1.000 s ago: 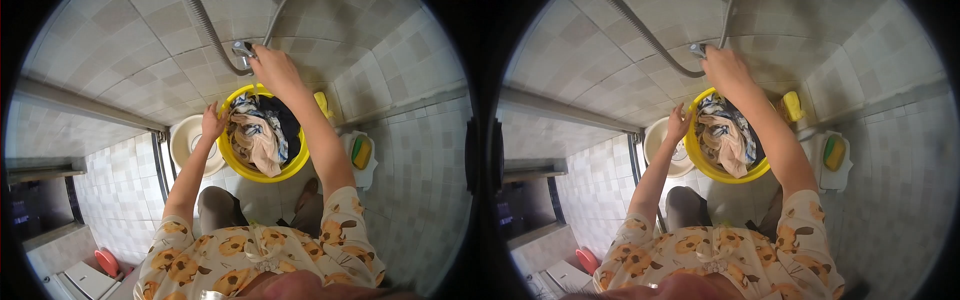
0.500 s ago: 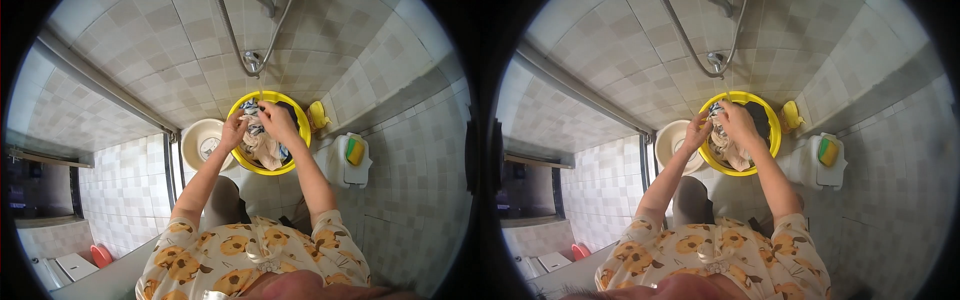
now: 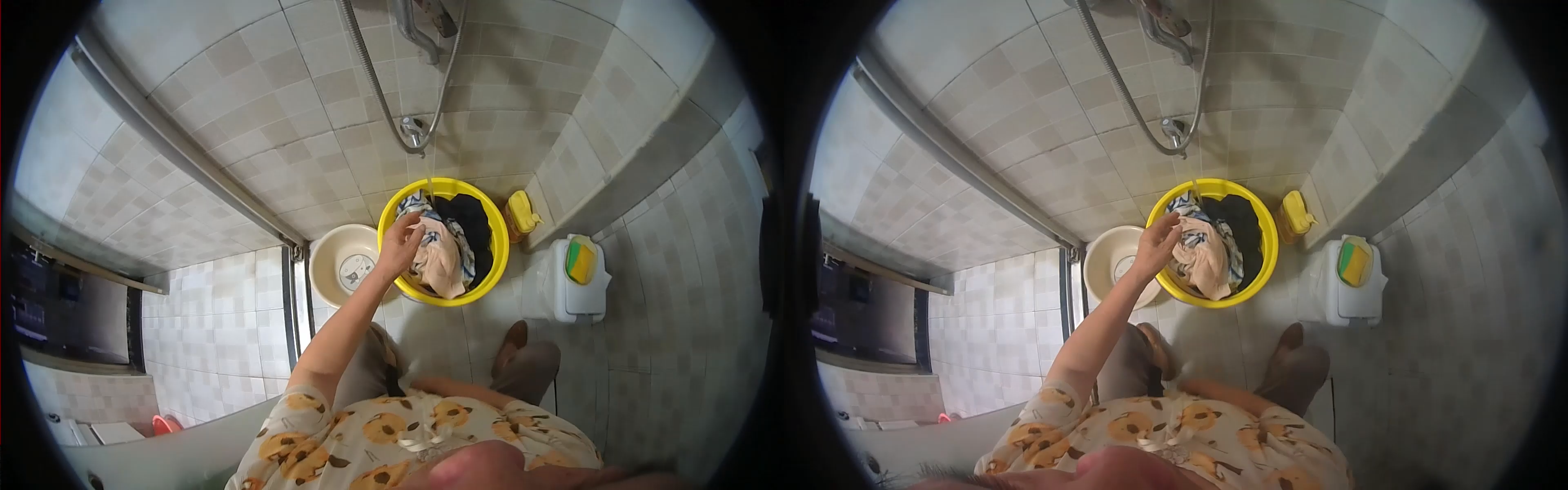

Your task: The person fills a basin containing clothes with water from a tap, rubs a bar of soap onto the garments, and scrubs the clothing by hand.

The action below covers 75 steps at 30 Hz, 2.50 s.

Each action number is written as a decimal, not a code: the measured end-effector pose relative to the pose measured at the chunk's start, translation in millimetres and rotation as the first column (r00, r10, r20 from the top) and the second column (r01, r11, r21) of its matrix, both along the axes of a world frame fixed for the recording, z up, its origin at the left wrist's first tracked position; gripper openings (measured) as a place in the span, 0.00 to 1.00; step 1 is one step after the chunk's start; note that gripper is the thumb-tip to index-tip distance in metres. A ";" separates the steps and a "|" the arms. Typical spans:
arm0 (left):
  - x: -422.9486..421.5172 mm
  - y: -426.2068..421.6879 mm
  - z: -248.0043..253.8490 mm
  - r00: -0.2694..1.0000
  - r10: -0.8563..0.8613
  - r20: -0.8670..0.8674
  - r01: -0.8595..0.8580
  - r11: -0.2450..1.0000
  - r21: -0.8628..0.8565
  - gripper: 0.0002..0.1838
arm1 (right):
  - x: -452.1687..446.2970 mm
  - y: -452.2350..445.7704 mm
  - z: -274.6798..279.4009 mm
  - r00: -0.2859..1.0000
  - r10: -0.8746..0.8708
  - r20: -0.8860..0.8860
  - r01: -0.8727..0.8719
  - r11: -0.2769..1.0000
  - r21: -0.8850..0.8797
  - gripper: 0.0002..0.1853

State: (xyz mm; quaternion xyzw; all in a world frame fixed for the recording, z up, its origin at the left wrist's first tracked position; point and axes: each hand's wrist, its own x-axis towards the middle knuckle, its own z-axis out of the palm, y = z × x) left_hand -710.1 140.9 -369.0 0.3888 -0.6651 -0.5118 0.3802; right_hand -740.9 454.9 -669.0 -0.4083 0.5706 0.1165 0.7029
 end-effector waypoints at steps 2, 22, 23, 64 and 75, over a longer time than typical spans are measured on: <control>-1.6 -14.3 -7.0 0.995 -0.004 -0.104 0.014 0.995 0.103 0.21 | 1.4 -3.6 9.0 0.999 0.000 0.032 0.000 1.000 -0.003 0.16; 1.2 -68.2 -33.3 0.990 0.142 -0.009 -0.132 0.942 0.307 0.20 | -54.1 -49.0 47.2 0.969 0.240 0.062 -0.235 0.969 -0.079 0.19; 5.3 -58.0 -25.9 0.991 0.135 -0.009 -0.126 0.943 0.308 0.20 | -58.4 -54.5 50.2 0.958 0.280 0.055 -0.273 0.956 -0.111 0.19; 1.0 49.4 -117.0 0.592 -0.509 0.625 0.641 0.767 0.017 0.18 | -97.3 -74.7 59.0 0.987 0.112 0.119 -0.117 0.993 0.036 0.16; -18.7 -11.4 -24.6 0.960 0.107 -0.258 -0.051 0.975 0.216 0.15 | -186.0 -367.8 404.5 0.912 -0.386 0.139 0.150 -0.002 -0.989 0.16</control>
